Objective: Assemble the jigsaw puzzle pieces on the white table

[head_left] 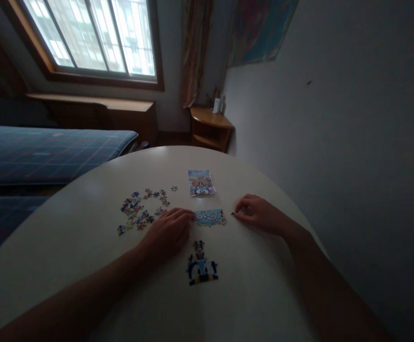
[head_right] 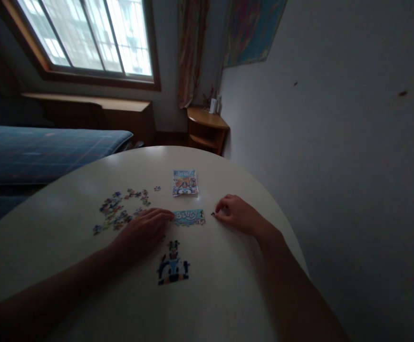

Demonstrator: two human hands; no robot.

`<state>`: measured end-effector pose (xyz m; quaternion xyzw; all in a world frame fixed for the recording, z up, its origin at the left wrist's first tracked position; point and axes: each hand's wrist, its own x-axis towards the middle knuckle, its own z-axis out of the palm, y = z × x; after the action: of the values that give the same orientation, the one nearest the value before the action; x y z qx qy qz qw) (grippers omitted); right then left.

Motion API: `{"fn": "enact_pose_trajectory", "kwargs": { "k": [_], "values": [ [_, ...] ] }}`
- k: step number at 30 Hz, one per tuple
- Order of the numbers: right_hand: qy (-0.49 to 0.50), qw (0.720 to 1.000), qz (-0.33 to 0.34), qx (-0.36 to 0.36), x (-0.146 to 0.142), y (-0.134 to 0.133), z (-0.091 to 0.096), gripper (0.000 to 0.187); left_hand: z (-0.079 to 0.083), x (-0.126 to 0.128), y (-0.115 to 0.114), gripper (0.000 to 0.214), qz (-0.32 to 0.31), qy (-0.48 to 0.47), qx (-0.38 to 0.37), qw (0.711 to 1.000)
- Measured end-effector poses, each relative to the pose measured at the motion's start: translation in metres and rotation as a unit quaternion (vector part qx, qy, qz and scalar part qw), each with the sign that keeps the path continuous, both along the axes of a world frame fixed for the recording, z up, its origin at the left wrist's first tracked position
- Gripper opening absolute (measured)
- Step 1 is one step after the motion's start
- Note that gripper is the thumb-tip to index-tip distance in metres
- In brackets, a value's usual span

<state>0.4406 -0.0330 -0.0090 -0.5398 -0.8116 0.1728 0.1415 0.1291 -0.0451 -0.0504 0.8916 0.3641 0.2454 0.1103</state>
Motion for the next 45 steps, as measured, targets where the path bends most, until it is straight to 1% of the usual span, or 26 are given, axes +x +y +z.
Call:
{"fn": "enact_pose_trajectory", "kwargs": {
  "k": [3, 5, 7, 10, 11, 13, 16, 19, 21, 24, 26, 30, 33, 36, 39, 45],
  "values": [
    [0.014, 1.000, 0.003, 0.022, -0.006, 0.000, -0.001, 0.009, 0.006, -0.003, 0.003, 0.028, 0.047, -0.022, 0.006, 0.999],
    [0.042, 0.997, 0.020, 0.059, -0.016, 0.000, -0.004, 0.009, 0.015, -0.009, 0.007, 0.025, 0.087, -0.015, 0.026, 0.996],
    [0.065, 0.991, 0.052, 0.102, -0.028, -0.001, -0.010, 0.014, 0.027, -0.019, 0.012, 0.020, 0.119, 0.019, 0.040, 0.992],
    [0.081, 0.982, 0.098, 0.140, -0.044, 0.000, -0.021, 0.024, 0.044, -0.038, 0.019, 0.016, 0.180, 0.052, 0.012, 0.982],
    [0.084, 0.980, 0.103, 0.145, -0.049, 0.001, -0.024, 0.025, 0.048, -0.044, 0.020, 0.017, 0.202, 0.065, -0.001, 0.977],
    [0.093, 0.979, 0.100, 0.151, -0.055, 0.002, -0.029, 0.026, 0.050, -0.056, 0.020, 0.018, 0.226, 0.097, -0.028, 0.969],
    [0.101, 0.980, 0.086, 0.146, -0.062, 0.002, -0.032, 0.029, 0.042, -0.068, 0.017, 0.019, 0.249, 0.118, -0.033, 0.961],
    [0.083, 0.983, 0.081, 0.141, -0.067, 0.002, -0.031, 0.032, 0.029, -0.074, 0.015, 0.023, 0.276, 0.070, 0.022, 0.958],
    [0.061, 0.985, 0.076, 0.139, -0.071, 0.002, -0.028, 0.032, 0.022, -0.077, 0.015, 0.024, 0.269, 0.056, 0.049, 0.960],
    [0.029, 0.988, 0.077, 0.134, -0.077, 0.003, -0.021, 0.028, 0.017, -0.083, 0.016, 0.026, 0.262, 0.045, 0.061, 0.962],
    [0.012, 0.988, 0.079, 0.130, -0.081, 0.003, -0.017, 0.026, 0.016, -0.088, 0.017, 0.028, 0.265, 0.041, 0.058, 0.962],
    [0.018, 0.989, 0.045, 0.143, -0.085, 0.003, -0.018, 0.024, 0.016, -0.100, 0.021, 0.031, 0.276, 0.036, 0.051, 0.959],
    [0.037, 0.989, 0.058, 0.132, -0.081, 0.003, -0.022, 0.020, 0.012, -0.106, 0.026, 0.034, 0.281, 0.024, 0.036, 0.959],
    [0.048, 0.989, 0.074, 0.121, -0.076, 0.004, -0.026, 0.019, 0.006, -0.108, 0.031, 0.038, 0.280, 0.018, 0.003, 0.960],
    [0.056, 0.990, 0.077, 0.108, -0.072, 0.004, -0.027, 0.022, 0.000, -0.106, 0.034, 0.039, 0.271, 0.005, -0.023, 0.962],
    [0.073, 0.990, 0.081, 0.088, -0.070, 0.001, -0.028, 0.026, -0.002, -0.104, 0.035, 0.035, 0.233, -0.029, -0.033, 0.971]
  ]
}}
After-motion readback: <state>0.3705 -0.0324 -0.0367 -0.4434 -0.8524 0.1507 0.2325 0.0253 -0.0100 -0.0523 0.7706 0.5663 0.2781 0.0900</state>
